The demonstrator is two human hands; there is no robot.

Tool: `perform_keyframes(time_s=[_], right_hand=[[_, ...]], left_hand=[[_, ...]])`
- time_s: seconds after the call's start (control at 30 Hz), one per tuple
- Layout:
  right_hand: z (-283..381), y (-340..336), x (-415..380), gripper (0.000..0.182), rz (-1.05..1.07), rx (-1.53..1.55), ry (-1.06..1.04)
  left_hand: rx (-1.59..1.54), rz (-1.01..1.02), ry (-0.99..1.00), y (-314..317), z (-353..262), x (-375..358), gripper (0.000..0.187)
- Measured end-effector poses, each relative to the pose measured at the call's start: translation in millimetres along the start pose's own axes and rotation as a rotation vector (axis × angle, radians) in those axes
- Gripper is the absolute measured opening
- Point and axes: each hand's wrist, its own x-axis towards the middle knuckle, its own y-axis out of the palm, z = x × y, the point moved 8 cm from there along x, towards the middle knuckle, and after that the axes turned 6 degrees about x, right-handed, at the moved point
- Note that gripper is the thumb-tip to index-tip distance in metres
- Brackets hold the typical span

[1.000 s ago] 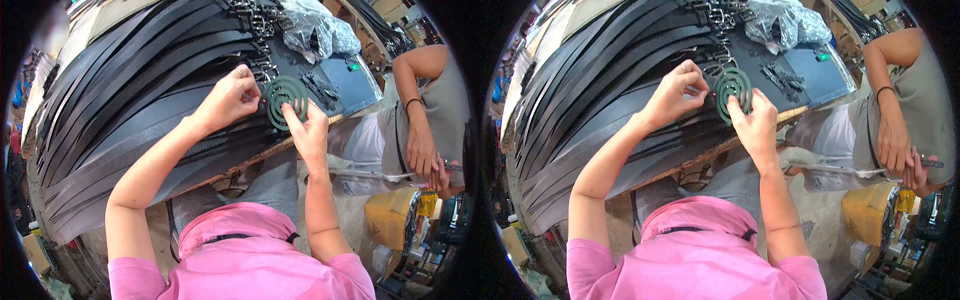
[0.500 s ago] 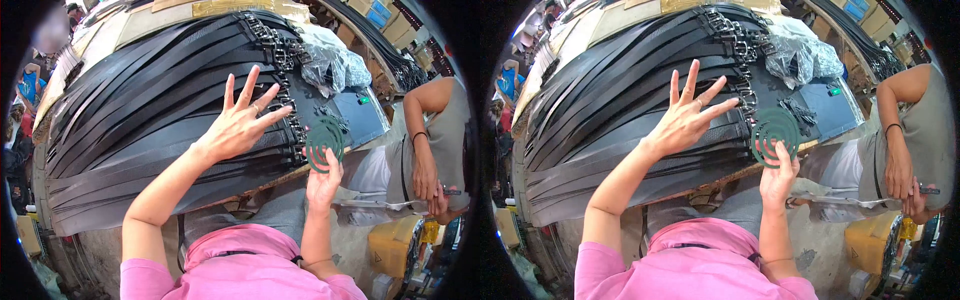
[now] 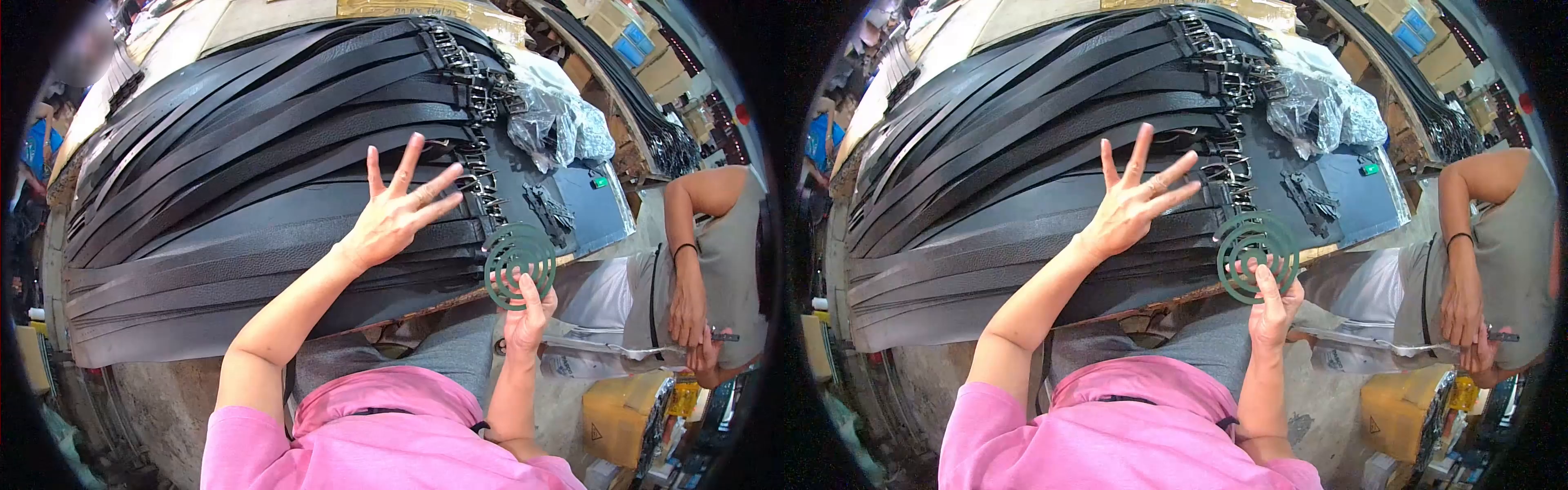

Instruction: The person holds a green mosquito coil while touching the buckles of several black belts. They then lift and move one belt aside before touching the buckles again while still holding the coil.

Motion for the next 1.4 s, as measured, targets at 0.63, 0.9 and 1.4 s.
perform_keyframes(time_s=[0.63,0.9,1.4], right_hand=[[-1.8,-7.7,7.9,0.02,0.012,0.053,-0.035],[-6.5,-6.3,10.0,0.023,-0.01,0.073,-0.018],[-9.3,-5.1,11.7,0.018,-0.043,0.115,-0.064]], left_hand=[[-0.177,-0.008,0.183,-12.7,-5.2,-6.0,0.041],[-0.269,-0.042,0.099,-11.5,-0.9,-6.0,0.045],[-0.483,-0.03,0.053,-12.9,1.7,-3.1,0.059]])
